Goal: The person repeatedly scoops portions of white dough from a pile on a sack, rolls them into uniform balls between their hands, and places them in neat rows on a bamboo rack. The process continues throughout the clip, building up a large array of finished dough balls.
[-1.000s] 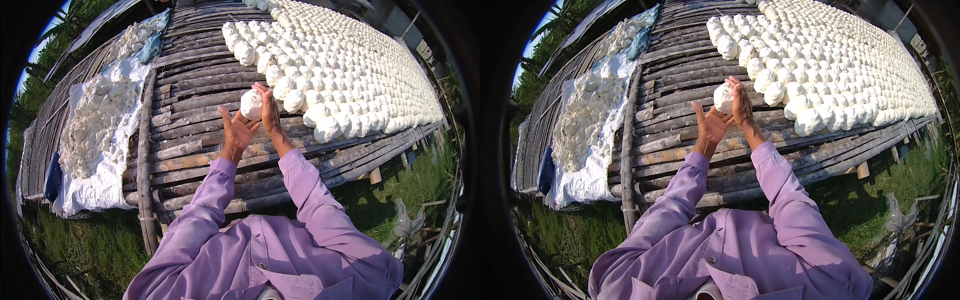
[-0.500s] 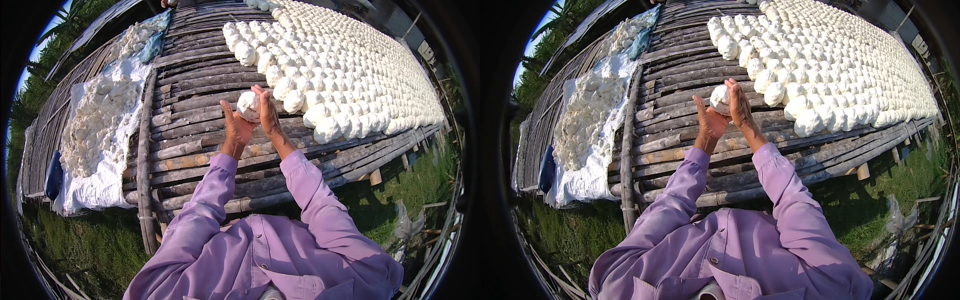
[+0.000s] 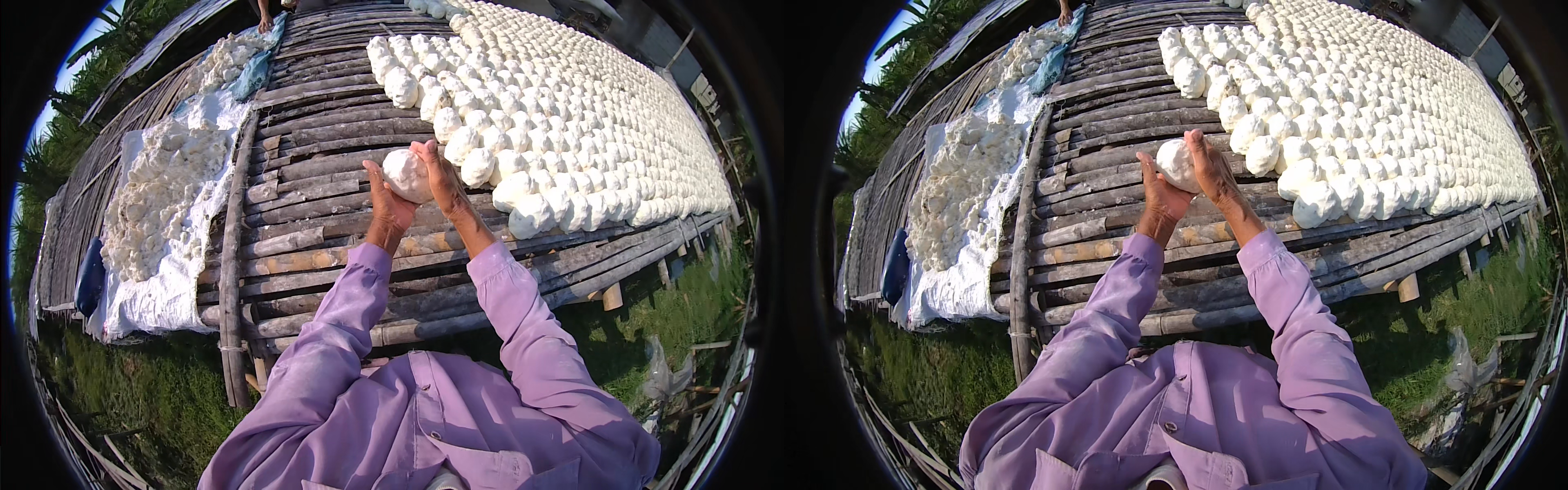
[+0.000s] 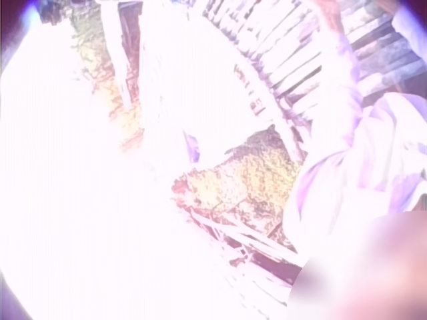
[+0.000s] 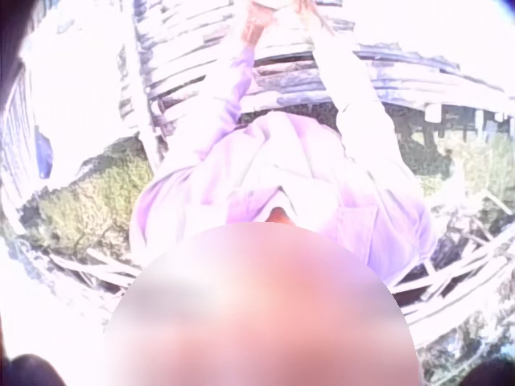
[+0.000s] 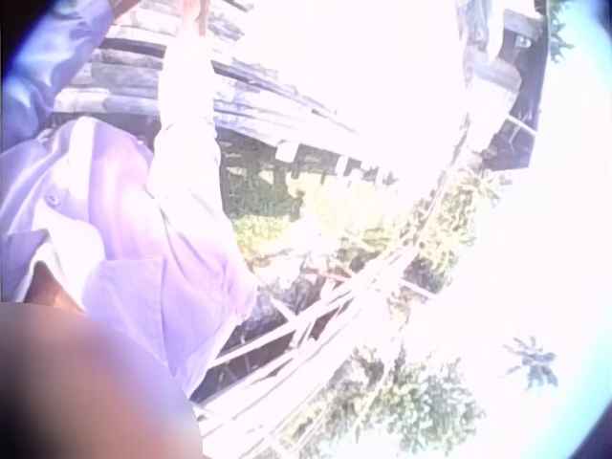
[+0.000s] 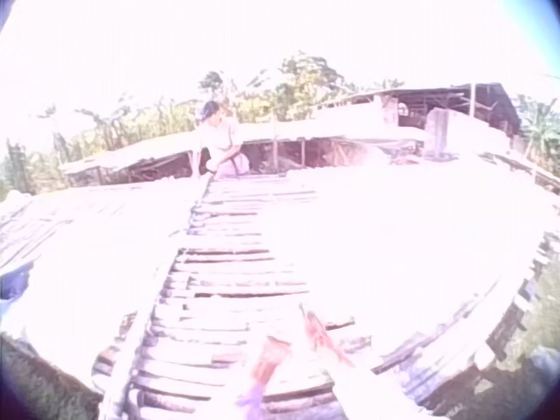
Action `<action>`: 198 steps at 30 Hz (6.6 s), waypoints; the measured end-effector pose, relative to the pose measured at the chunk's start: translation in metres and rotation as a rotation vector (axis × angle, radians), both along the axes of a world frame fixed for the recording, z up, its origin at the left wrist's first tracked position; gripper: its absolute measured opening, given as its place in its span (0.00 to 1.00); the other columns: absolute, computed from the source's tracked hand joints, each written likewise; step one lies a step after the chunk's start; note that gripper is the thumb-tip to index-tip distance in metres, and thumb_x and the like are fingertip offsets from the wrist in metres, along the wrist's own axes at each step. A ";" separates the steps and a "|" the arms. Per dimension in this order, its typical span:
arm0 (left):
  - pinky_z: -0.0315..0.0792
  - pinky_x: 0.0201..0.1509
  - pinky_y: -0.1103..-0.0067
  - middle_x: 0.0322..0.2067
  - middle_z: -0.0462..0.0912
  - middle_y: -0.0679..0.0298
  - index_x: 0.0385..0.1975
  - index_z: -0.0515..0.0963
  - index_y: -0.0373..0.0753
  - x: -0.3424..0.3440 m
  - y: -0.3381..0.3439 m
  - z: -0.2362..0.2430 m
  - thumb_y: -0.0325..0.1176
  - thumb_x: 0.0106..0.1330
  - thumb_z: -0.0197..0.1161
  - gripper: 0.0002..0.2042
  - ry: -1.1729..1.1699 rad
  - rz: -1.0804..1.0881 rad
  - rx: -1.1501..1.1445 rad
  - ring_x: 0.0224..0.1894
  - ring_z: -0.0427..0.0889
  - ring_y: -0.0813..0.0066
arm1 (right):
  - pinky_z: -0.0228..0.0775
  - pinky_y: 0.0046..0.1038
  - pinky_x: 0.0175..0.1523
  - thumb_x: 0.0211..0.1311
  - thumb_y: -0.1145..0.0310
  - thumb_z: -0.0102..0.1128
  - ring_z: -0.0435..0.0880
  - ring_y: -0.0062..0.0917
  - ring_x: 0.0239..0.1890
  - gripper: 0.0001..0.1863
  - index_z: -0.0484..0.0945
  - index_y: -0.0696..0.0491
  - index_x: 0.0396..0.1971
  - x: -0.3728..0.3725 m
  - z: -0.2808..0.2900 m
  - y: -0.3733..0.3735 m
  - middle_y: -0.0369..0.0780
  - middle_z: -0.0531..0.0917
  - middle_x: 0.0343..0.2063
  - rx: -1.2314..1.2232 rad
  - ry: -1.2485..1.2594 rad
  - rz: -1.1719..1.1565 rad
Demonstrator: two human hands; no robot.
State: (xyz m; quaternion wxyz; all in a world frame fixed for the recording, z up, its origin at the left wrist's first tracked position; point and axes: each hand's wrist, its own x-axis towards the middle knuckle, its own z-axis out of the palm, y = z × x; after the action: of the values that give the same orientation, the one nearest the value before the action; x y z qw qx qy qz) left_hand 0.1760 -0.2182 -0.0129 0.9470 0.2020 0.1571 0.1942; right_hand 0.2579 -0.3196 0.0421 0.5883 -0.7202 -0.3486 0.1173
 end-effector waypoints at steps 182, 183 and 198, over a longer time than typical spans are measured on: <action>0.73 0.65 0.60 0.56 0.80 0.56 0.64 0.69 0.37 -0.275 0.304 0.052 0.69 0.70 0.49 0.40 -0.016 0.568 0.354 0.58 0.80 0.59 | 0.78 0.35 0.51 0.75 0.64 0.44 0.87 0.41 0.46 0.18 0.84 0.58 0.44 -0.253 0.052 0.366 0.48 0.87 0.43 0.034 -0.902 0.380; 0.72 0.65 0.60 0.58 0.78 0.53 0.65 0.67 0.34 -0.270 0.296 0.055 0.71 0.69 0.48 0.43 -0.135 0.465 0.320 0.59 0.79 0.58 | 0.79 0.35 0.46 0.71 0.66 0.47 0.86 0.43 0.42 0.15 0.83 0.57 0.37 -0.242 0.055 0.363 0.47 0.86 0.39 -0.039 -0.829 0.360; 0.74 0.62 0.57 0.60 0.76 0.56 0.64 0.69 0.42 -0.138 0.163 0.028 0.75 0.65 0.50 0.42 -0.134 0.245 0.110 0.60 0.78 0.56 | 0.78 0.36 0.50 0.75 0.49 0.47 0.87 0.40 0.41 0.26 0.84 0.57 0.48 -0.124 0.038 0.203 0.46 0.88 0.39 -0.156 -0.525 0.131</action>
State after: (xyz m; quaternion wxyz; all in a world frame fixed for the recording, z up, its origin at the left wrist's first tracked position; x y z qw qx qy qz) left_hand 0.0376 -0.0555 0.0154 0.9120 0.2196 0.1063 0.3298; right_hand 0.1338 -0.1161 0.0805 0.4120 -0.7448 -0.5249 -0.0089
